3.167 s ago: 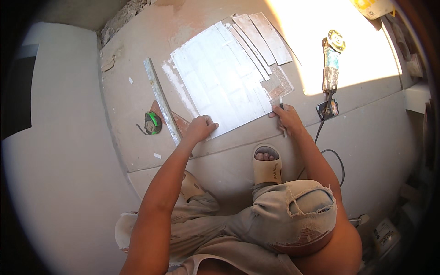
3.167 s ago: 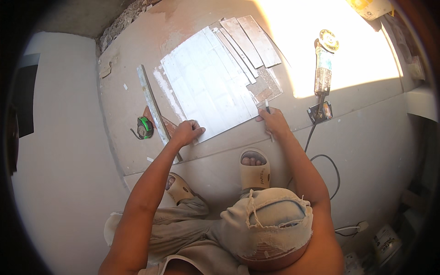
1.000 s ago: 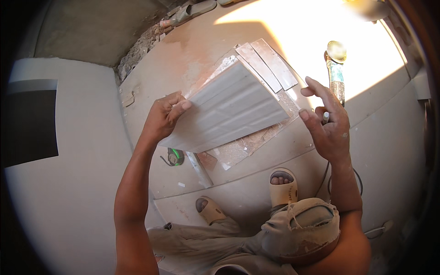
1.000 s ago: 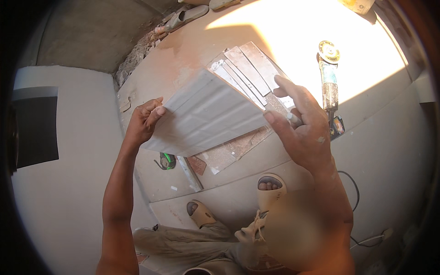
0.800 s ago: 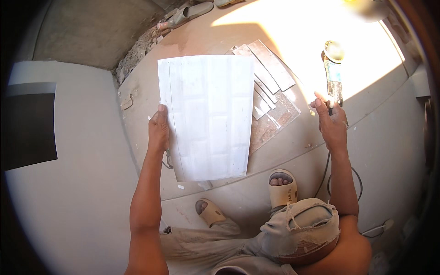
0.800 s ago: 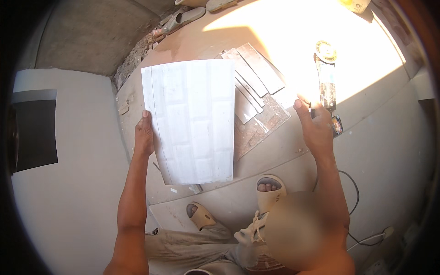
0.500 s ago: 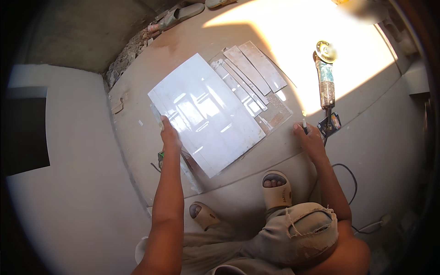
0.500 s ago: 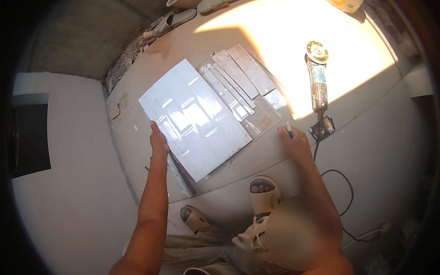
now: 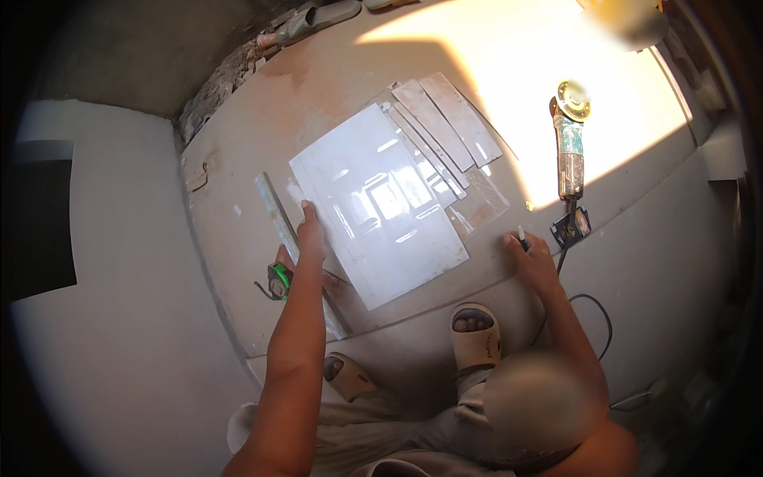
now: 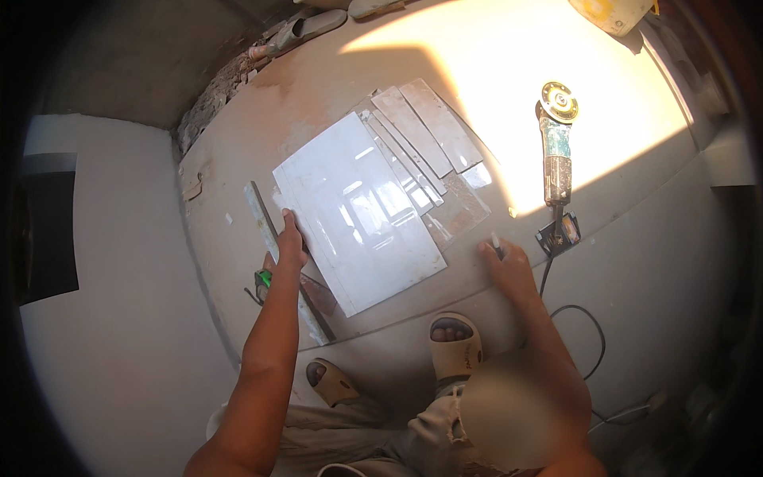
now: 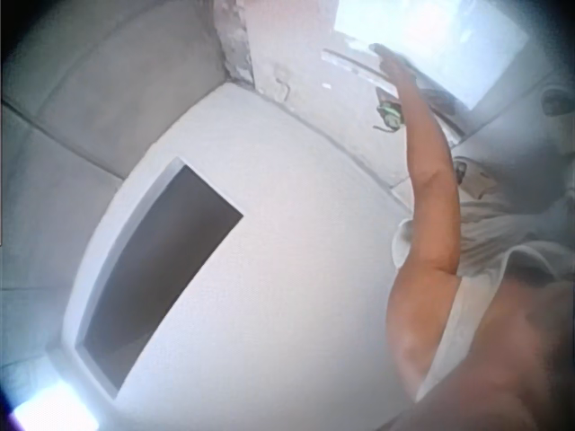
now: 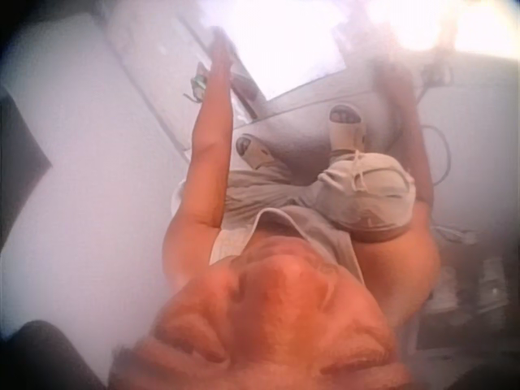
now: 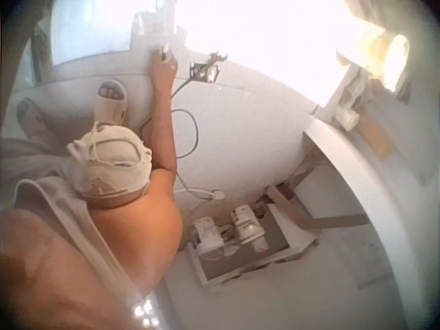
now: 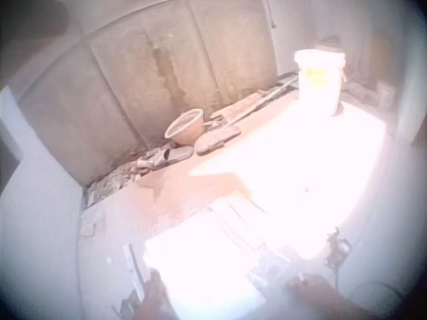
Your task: The person measures and marks a white tile using a tape measure and a straight edge, then uses an angle grinder to cut the tile into strips. The person handles the tile pieces and the grinder throughout the process.
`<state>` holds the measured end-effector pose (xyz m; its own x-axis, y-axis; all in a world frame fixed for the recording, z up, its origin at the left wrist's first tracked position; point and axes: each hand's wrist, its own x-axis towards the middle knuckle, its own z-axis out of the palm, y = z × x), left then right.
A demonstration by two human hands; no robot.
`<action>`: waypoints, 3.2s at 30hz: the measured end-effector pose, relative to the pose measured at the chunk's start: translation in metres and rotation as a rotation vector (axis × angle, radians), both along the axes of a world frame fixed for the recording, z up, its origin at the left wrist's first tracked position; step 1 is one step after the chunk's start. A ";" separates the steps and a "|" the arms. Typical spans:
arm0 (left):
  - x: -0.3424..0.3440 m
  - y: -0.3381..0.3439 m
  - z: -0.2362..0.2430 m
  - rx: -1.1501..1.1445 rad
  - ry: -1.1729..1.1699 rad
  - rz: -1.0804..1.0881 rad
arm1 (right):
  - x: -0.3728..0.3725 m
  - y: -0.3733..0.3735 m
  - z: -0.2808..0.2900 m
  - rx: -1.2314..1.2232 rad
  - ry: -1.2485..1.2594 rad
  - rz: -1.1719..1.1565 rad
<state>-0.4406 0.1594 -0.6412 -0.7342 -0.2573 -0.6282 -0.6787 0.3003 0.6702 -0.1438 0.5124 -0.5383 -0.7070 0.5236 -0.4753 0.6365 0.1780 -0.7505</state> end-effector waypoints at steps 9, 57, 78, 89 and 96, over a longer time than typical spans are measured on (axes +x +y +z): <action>-0.011 -0.030 -0.014 0.045 -0.140 -0.077 | -0.008 -0.016 0.000 -0.097 -0.032 0.061; 0.158 0.099 0.121 0.050 0.482 -1.327 | -0.029 -0.072 -0.001 -0.716 0.273 -0.244; 0.142 0.096 0.126 0.300 -0.082 -1.221 | -0.029 -0.042 0.012 0.197 0.263 0.371; 0.137 0.091 0.129 0.254 -0.053 -1.221 | -0.035 -0.052 0.021 0.144 0.169 0.556; 0.142 0.102 0.139 0.301 -0.023 -1.265 | -0.032 -0.066 0.015 0.284 0.029 0.799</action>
